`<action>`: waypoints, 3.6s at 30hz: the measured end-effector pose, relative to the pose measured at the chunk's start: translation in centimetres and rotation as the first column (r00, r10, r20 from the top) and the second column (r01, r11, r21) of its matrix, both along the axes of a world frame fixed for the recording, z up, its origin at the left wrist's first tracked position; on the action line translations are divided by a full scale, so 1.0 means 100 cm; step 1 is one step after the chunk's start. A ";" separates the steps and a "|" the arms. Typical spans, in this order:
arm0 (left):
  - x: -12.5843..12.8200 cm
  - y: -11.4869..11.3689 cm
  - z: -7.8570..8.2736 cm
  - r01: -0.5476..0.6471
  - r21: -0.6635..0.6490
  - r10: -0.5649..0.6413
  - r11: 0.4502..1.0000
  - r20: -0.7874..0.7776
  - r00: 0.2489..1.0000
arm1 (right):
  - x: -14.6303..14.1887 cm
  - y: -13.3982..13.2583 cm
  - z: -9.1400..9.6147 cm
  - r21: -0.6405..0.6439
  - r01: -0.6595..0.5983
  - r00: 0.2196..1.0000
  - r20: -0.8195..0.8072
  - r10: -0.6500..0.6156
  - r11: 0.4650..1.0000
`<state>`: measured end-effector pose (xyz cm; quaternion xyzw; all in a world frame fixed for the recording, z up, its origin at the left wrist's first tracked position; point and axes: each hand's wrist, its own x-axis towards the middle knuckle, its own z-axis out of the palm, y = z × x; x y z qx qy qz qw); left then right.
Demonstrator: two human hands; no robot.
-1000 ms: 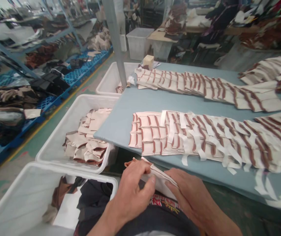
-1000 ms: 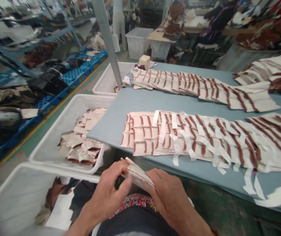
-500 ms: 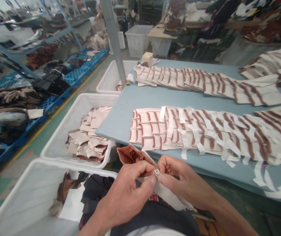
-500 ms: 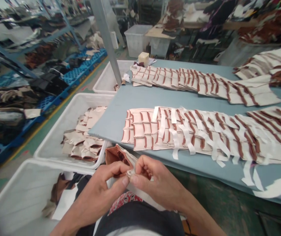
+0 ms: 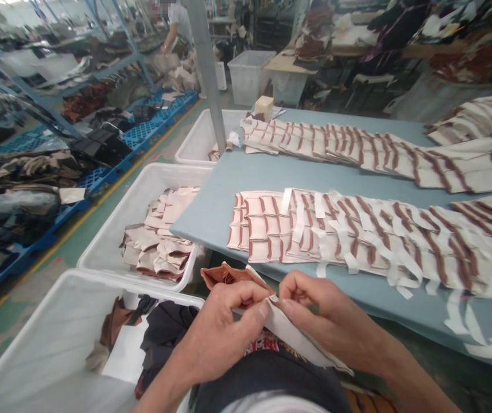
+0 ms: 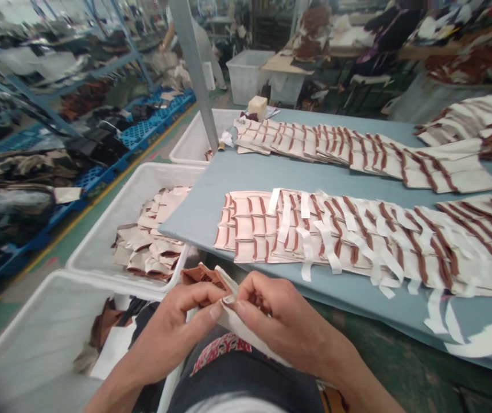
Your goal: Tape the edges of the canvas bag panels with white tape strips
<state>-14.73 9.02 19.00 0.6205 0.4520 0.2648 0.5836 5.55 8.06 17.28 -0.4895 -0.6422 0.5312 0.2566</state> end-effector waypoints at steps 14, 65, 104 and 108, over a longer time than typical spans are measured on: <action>0.019 -0.008 -0.004 -0.063 -0.036 0.063 0.997 0.019 0.998 | 0.001 -0.021 -0.004 0.360 0.118 0.975 0.135 -0.176 0.926; -0.029 0.011 0.019 0.036 0.259 0.002 0.965 -0.144 0.990 | -0.024 0.048 0.016 0.687 -0.246 0.963 0.089 0.256 0.684; 0.007 -0.014 -0.085 -0.154 0.147 0.181 0.977 -0.196 0.964 | -0.032 -0.024 -0.068 -0.096 0.242 0.969 -0.020 -0.245 0.966; 0.017 -0.010 -0.095 -0.108 0.022 0.110 0.994 -0.145 0.983 | -0.016 -0.030 -0.074 -0.092 0.251 0.954 -0.142 -0.262 0.964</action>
